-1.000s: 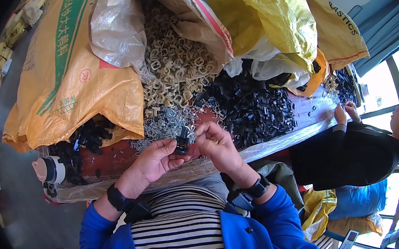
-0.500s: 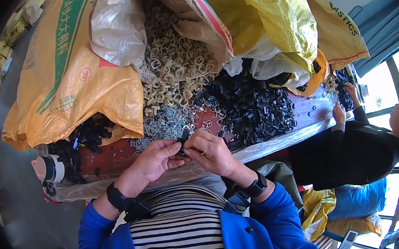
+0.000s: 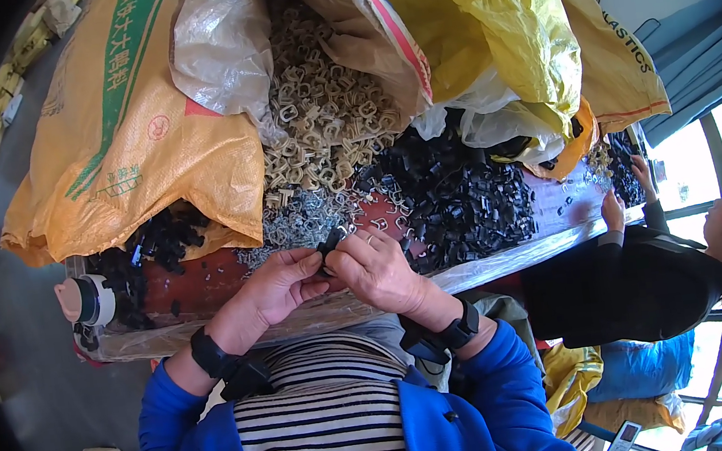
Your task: The person assembles components by hand, picking up a black plastic housing and inserting a small white part and a metal clip. They reach into a large bag to retrieve more white parts and continue fitting the inserts and clips into the housings.
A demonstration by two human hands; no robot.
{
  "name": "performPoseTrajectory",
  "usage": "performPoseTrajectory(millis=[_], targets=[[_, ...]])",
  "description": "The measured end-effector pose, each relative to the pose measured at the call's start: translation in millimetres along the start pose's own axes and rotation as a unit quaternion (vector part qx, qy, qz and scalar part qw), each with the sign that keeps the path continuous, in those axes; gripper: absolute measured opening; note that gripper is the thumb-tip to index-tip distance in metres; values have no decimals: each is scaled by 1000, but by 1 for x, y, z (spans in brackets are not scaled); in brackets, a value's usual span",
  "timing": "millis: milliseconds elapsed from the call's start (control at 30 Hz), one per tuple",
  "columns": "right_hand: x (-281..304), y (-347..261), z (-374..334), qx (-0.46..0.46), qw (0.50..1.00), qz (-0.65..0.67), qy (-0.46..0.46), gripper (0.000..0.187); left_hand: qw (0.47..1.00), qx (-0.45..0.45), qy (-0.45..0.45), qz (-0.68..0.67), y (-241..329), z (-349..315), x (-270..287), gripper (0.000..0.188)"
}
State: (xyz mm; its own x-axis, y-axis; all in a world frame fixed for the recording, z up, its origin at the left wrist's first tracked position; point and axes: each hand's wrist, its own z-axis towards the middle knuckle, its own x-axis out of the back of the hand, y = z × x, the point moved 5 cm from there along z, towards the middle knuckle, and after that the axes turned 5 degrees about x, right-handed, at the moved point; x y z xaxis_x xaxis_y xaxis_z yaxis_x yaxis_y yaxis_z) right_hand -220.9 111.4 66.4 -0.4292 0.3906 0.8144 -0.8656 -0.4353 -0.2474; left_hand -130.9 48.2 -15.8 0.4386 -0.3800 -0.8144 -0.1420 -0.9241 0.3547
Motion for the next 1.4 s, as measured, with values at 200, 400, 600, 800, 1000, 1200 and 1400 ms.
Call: performPoseTrajectory(millis=[200,400,600,800,1000,1200,1400], targets=[[-1,5,2,-55,998,27,15,19,999,12,-19,-24,3,1,-3,16],[2,6,10,-59,995,80,-13,18,999,9,-11,-32,3,0,4,18],[3,3,8,-10,993,111,-32,16,1000,-4,-2,-20,1,4,5,20],[2,-4,8,-68,997,34,-21,19,1000,5,-1,-31,-4,-1,0,20],[4,-10,14,-81,997,16,-1,17,998,-7,-27,-56,2,-5,-4,19],[8,-11,21,-110,993,33,4,14,998,-30,-37,-33,12,-11,-6,19],[-8,9,1,-332,878,345,26,14,999,-36,-2,10,12,-12,-2,22]])
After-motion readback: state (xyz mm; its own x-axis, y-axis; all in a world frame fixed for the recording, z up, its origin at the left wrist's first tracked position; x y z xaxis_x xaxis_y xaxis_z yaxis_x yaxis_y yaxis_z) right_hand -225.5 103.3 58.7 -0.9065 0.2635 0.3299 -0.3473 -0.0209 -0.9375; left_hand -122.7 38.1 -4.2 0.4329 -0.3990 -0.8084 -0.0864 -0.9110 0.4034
